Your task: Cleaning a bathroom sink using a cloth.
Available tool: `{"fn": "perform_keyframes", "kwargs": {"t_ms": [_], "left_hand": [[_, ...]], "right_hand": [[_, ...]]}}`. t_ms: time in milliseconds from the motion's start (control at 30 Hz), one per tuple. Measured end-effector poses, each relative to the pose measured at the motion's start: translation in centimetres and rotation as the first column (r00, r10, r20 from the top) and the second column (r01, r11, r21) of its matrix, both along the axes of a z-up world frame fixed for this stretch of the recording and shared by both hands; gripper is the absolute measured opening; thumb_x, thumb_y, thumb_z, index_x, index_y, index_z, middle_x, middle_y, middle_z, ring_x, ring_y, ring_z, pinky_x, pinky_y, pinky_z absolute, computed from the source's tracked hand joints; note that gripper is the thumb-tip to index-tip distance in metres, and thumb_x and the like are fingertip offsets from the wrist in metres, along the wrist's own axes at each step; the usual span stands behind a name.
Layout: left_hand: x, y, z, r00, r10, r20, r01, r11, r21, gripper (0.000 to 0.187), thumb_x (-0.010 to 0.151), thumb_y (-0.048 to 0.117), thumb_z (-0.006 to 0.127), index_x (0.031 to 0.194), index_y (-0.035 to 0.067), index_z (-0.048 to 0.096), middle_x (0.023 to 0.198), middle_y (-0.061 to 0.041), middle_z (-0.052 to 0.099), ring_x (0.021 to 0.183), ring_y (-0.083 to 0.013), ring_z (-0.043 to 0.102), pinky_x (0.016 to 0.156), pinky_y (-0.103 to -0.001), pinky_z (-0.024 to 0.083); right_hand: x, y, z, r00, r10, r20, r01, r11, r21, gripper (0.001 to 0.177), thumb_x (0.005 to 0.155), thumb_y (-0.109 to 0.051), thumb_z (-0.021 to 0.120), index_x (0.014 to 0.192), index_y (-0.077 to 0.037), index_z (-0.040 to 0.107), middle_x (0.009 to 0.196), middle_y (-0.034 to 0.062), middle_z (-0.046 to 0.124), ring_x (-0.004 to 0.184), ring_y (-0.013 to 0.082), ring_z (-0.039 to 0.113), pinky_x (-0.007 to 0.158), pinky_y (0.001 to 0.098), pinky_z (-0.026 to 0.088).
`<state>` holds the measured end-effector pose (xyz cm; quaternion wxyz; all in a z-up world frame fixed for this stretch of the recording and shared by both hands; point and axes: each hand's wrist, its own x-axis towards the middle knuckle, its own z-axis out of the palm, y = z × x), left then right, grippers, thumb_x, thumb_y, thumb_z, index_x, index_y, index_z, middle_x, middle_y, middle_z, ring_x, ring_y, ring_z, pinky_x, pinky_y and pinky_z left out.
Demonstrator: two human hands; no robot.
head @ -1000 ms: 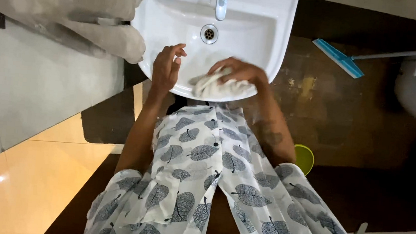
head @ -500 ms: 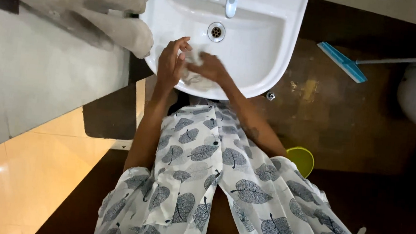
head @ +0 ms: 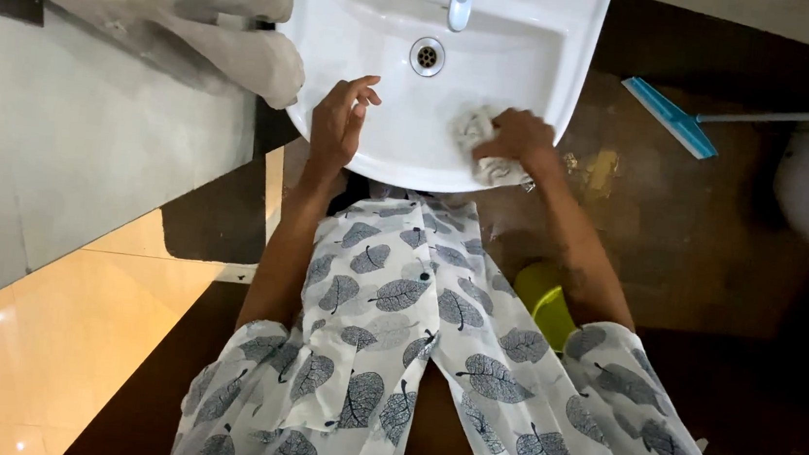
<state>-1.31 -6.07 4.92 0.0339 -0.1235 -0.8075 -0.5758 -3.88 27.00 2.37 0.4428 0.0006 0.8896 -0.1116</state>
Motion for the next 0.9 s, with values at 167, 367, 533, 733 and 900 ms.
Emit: {"fn": "perform_keyframes", "kwargs": {"t_ms": [167, 367, 533, 733, 900], "left_hand": [[-0.5, 0.1, -0.8, 1.0, -0.013, -0.027, 0.013, 1.0, -0.003, 0.058, 0.115, 0.049, 0.034, 0.134, 0.004, 0.064, 0.101, -0.011, 0.071, 0.094, -0.024, 0.069, 0.085, -0.037, 0.054], [-0.9, 0.1, -0.6, 0.998, -0.049, -0.037, 0.049, 0.999, 0.004, 0.058, 0.115, 0.049, 0.034, 0.135, 0.003, 0.063, 0.104, -0.012, 0.07, 0.098, -0.0263, 0.068, 0.088, -0.04, 0.054], [-1.1, 0.3, -2.0, 0.997, -0.069, -0.025, 0.068, 0.997, -0.04, 0.056, 0.116, 0.048, 0.035, 0.134, 0.003, 0.064, 0.107, -0.012, 0.069, 0.101, -0.0264, 0.066, 0.091, -0.04, 0.052], [-1.4, 0.7, -0.4, 0.994, -0.113, -0.014, 0.11, 0.987, -0.121, 0.054, 0.113, 0.046, 0.038, 0.13, 0.003, 0.066, 0.104, -0.009, 0.072, 0.097, -0.0253, 0.063, 0.085, -0.038, 0.049], [-1.5, 0.7, -0.8, 0.994, -0.101, -0.032, 0.097, 0.988, -0.116, 0.053, 0.114, 0.047, 0.038, 0.127, 0.005, 0.069, 0.103, -0.008, 0.072, 0.099, -0.0253, 0.064, 0.088, -0.038, 0.049]], "right_hand": [[0.5, -3.1, -6.0, 0.997, 0.022, -0.071, -0.023, 1.0, -0.015, 0.075, 0.071, -0.07, 0.078, 0.112, -0.007, 0.079, 0.101, 0.0127, 0.078, 0.092, 0.0292, 0.075, 0.087, 0.0473, 0.06], [0.6, -13.8, -6.9, 0.966, -0.129, -0.223, -0.12, 0.54, -0.833, 0.087, 0.074, -0.041, 0.089, 0.141, 0.004, 0.055, 0.133, 0.0247, 0.058, 0.121, 0.0402, 0.054, 0.103, 0.0514, 0.043], [0.1, -13.9, -4.6, 0.961, -0.15, -0.234, -0.112, 0.562, -0.819, 0.069, 0.067, -0.031, 0.083, 0.128, -0.002, 0.068, 0.131, 0.0192, 0.067, 0.12, 0.0344, 0.065, 0.105, 0.0425, 0.053], [-1.4, -3.4, -4.4, 0.998, -0.055, -0.028, 0.041, 0.925, -0.377, 0.081, 0.059, -0.034, 0.091, 0.13, -0.005, 0.065, 0.125, 0.0169, 0.066, 0.112, 0.0329, 0.065, 0.097, 0.0428, 0.054], [-4.1, 1.6, -9.4, 0.811, -0.037, -0.584, -0.008, 0.997, -0.074, 0.076, 0.071, -0.036, 0.09, 0.139, -0.013, 0.064, 0.132, 0.0223, 0.063, 0.116, 0.0424, 0.062, 0.094, 0.0482, 0.055]]}}
